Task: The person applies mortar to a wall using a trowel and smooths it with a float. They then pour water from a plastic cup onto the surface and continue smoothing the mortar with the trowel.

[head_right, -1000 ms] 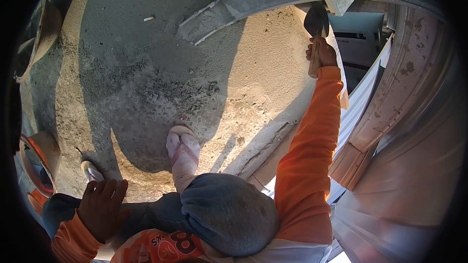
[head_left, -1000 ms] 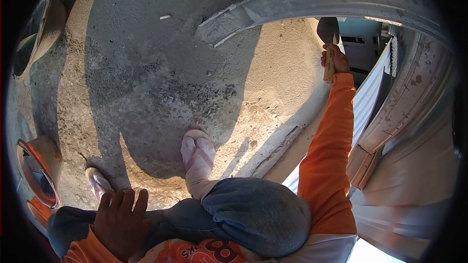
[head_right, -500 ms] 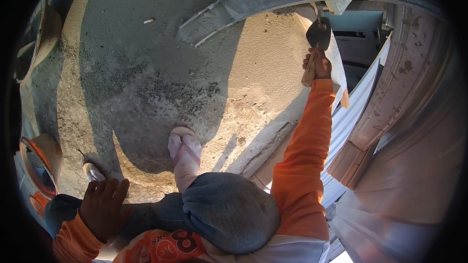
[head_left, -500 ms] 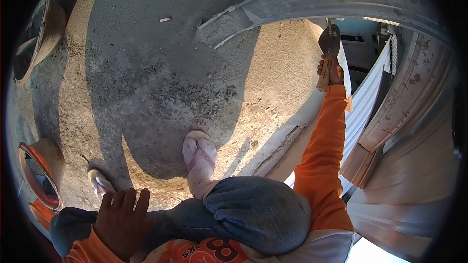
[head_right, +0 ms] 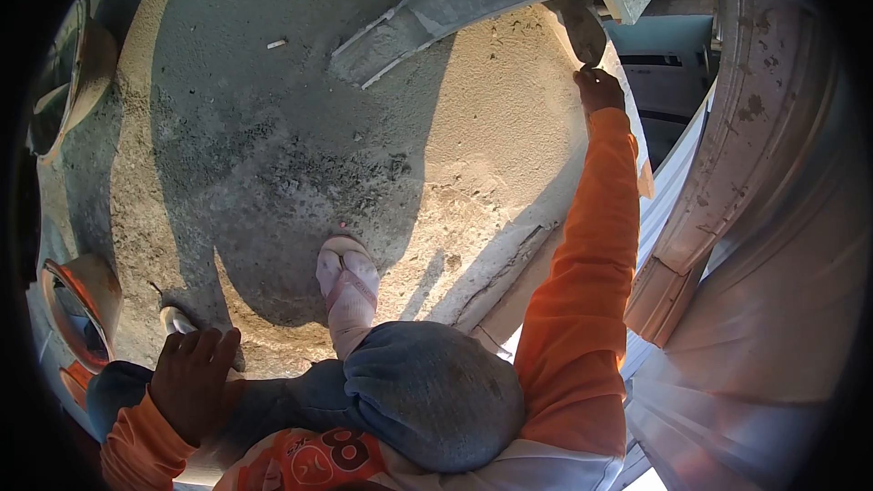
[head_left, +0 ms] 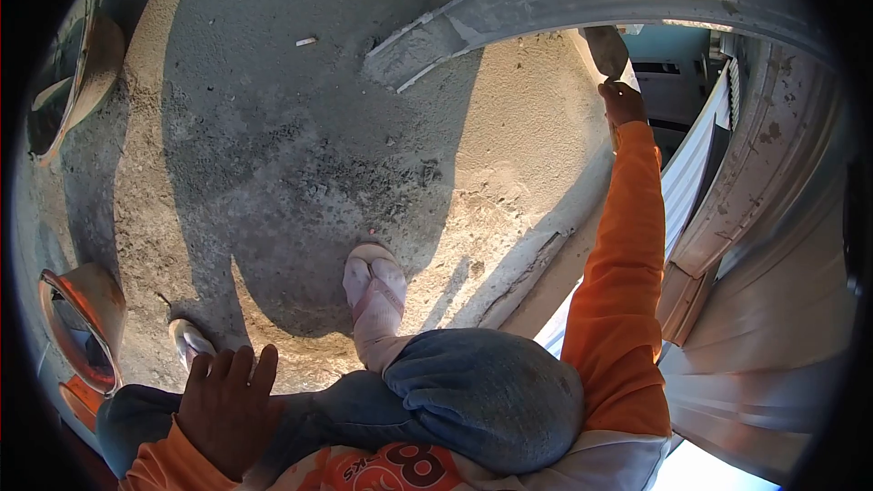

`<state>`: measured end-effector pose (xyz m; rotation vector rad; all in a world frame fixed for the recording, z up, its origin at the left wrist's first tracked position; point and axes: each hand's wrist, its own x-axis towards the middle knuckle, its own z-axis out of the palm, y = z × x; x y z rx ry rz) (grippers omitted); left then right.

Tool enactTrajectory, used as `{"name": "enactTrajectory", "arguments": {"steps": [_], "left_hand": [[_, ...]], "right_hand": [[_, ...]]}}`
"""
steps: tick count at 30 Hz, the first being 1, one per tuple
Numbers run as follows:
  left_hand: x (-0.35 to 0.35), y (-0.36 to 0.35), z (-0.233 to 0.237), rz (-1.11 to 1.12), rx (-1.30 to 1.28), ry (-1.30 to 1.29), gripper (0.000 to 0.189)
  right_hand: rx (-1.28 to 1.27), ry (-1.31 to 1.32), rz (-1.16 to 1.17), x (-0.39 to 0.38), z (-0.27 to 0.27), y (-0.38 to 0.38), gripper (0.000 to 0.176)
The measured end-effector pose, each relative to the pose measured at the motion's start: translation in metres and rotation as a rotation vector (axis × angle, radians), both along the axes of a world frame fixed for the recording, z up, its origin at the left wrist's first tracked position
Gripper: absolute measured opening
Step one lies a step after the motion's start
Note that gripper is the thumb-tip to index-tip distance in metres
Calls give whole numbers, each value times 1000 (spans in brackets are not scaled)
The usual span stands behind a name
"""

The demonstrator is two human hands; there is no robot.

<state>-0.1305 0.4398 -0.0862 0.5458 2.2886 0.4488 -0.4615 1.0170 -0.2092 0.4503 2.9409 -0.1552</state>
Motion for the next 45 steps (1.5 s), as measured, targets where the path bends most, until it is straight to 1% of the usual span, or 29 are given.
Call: {"name": "enactTrajectory", "arguments": {"steps": [2,3,5,6,8,10,12,14,15,17,18,20,22,24,26,27,30,32,33,36,38,40,42,44,45], "left_hand": [[3,-1,2,-3,2,4,56],[3,-1,2,-16,8,6,56],[1,1,5,-17,1,-24,59],[0,1,5,-19,-9,-58,62],[1,0,4,-25,-4,-40,62],[2,-3,4,-34,4,-20,62],[2,-10,9,-58,0,37,62],[-3,-18,16,-64,-15,46,61],[-4,-21,19,-62,-33,50,60],[0,-30,24,-50,-33,88,60],[1,-34,25,-42,-33,119,60],[9,-40,26,-45,-39,137,60],[15,-45,28,-41,-50,152,60],[18,-47,33,-58,-29,67,62],[19,-49,36,-43,-28,72,62],[20,-50,37,-25,-19,65,62],[23,-54,39,-41,-27,38,61],[25,-55,39,-49,-17,42,61],[26,-56,40,-53,-2,45,62],[26,-57,43,-37,0,46,60],[24,-57,45,-51,-1,49,60],[22,-57,46,-64,-4,49,60],[21,-57,44,-96,6,68,59],[22,-58,43,-99,33,102,59],[22,-58,43,-101,62,130,59]], "right_hand": [[-194,-12,-157,12,16,0,46],[-193,-10,-154,19,18,1,46],[-241,266,-183,34,19,5,40],[-238,273,-189,47,20,4,40],[-521,518,-273,73,14,-5,35],[-676,535,-391,96,-6,-12,35],[-666,225,-454,111,-9,-27,36],[-860,133,-499,128,-12,-50,38],[-861,142,-493,129,-16,-63,38],[-641,322,-370,134,-28,-79,37],[-657,296,-368,129,-35,-79,34],[-792,113,-497,116,-33,-80,32],[-828,125,-517,95,-38,-79,32],[-867,128,-543,77,-34,-86,33],[-774,210,-480,59,-22,-100,35],[-780,213,-483,49,-21,-100,35],[-780,225,-518,25,-14,-95,36],[-822,195,-622,18,-10,-90,35],[-872,196,-649,22,-10,-85,33],[-839,205,-660,39,-28,-70,32],[-921,466,-808,66,-44,-73,31],[-920,443,-966,100,-44,-80,31],[-1106,546,-895,148,-54,-89,29],[-935,528,-761,190,-46,-128,37],[-933,530,-727,210,-42,-147,38]]}}
